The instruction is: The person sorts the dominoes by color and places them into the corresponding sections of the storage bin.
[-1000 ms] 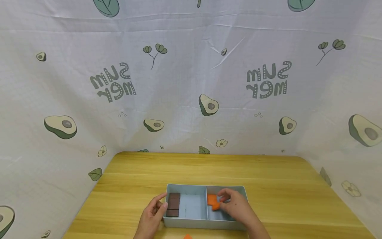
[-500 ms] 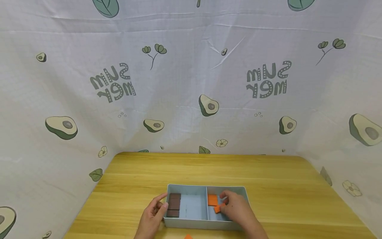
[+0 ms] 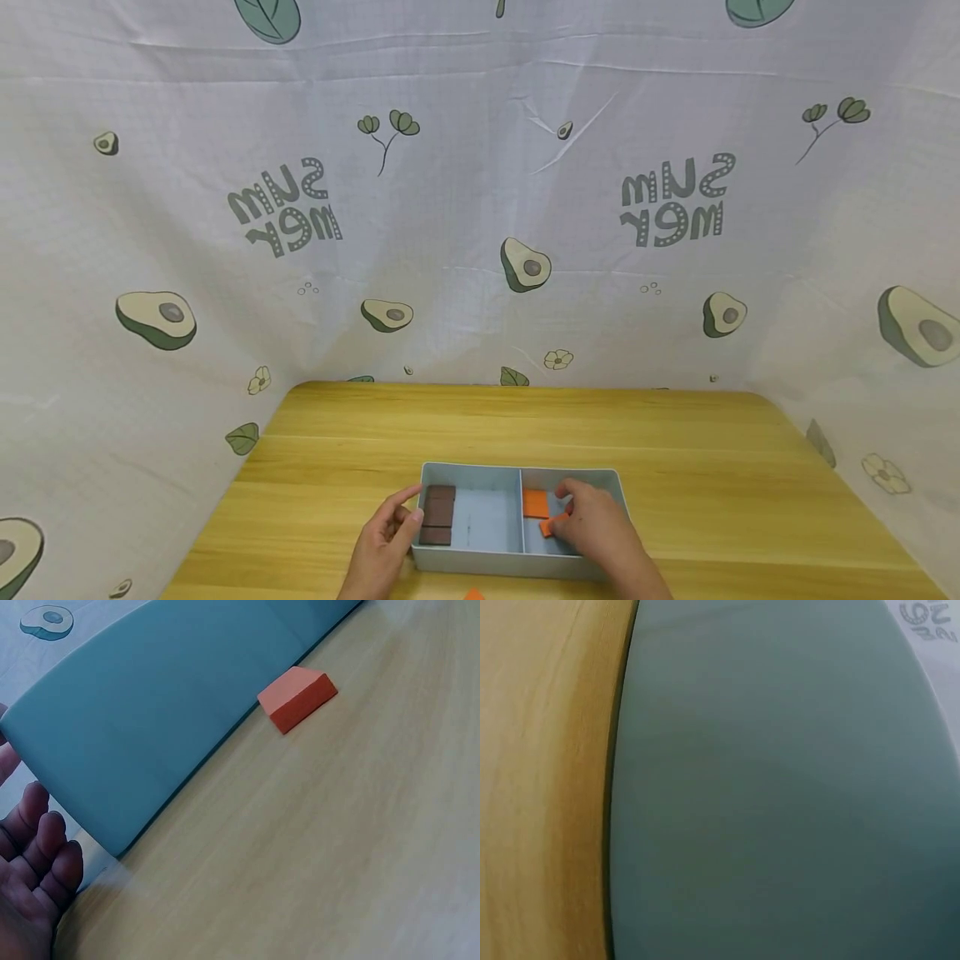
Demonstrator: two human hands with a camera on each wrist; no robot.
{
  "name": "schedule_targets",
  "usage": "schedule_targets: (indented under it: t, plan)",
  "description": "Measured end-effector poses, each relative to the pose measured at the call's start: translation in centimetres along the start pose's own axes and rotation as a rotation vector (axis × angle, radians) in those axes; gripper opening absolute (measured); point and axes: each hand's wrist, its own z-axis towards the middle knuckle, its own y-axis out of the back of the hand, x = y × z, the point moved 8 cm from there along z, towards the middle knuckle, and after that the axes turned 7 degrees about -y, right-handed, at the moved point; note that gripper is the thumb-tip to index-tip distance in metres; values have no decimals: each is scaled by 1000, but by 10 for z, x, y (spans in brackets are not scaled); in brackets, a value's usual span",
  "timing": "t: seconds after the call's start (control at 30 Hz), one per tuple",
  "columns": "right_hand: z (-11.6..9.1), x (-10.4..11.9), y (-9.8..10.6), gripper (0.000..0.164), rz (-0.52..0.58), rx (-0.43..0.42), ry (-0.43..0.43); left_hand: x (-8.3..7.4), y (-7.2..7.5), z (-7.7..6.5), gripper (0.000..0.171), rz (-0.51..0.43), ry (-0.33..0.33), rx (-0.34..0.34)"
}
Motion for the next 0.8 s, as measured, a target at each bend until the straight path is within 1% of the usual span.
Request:
schedule_targets:
  t: [0.07,0.2,0.33,0.43,0.57,0.67,0.8]
  plan:
    - [0,0,1,35,-19,-9,5,0,0,0,41,0,2,0]
    - [1,-1,2,35,-27,8,7,0,-1,1,41,0,-1,-3]
    - [2,-3,2,36,34,44,-8,-1,-1,1,41,1,-7,-1]
    - [1,-2,1,34,98,70,6,-1,-1,0,40,1,-9,2]
    - [0,0,-1,31,134,110,17,-2,-1,0,39,1,-10,-5]
    - [-1,0,-2,33,129,130,21,-2,0,0,40,2,-11,-9]
    - [-1,3,-3,40,87,135,65,-2,-1,0,41,8,-6,-4]
